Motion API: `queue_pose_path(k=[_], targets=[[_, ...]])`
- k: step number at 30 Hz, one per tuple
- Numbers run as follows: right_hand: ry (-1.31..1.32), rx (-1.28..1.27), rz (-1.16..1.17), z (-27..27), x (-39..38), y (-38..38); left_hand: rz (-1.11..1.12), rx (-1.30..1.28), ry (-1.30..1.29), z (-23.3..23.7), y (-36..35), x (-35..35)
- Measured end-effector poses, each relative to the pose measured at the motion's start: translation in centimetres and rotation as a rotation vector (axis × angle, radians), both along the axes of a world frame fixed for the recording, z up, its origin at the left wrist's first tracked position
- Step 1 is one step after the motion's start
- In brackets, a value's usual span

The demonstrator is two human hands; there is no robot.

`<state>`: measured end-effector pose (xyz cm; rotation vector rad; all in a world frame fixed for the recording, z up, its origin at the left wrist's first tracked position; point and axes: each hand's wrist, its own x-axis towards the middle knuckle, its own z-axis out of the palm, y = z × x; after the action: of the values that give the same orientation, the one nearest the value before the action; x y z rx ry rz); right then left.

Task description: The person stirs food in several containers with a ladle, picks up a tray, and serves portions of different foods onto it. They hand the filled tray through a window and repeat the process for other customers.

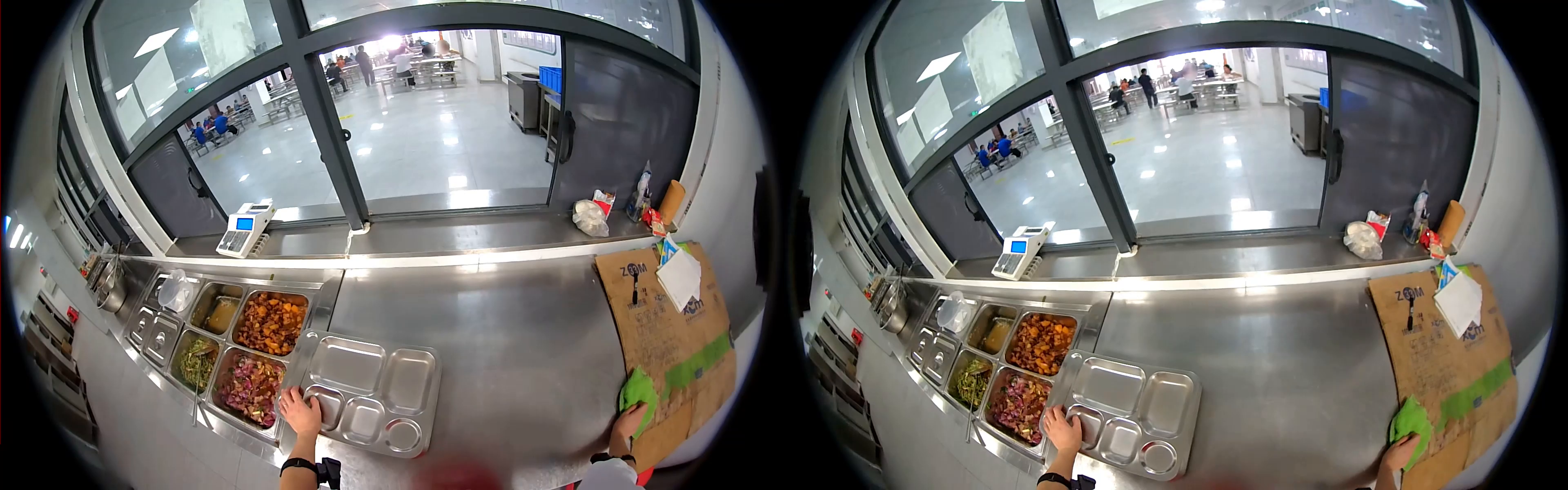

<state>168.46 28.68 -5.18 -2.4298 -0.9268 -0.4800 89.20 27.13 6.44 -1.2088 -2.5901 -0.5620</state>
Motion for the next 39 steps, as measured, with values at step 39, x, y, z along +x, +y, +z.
queue_pose_path(k=[39], targets=[[-0.005,0.011,0.014,4.3,-3.0,0.0,0.031,0.011,0.013,-0.7,-0.6,-0.3]])
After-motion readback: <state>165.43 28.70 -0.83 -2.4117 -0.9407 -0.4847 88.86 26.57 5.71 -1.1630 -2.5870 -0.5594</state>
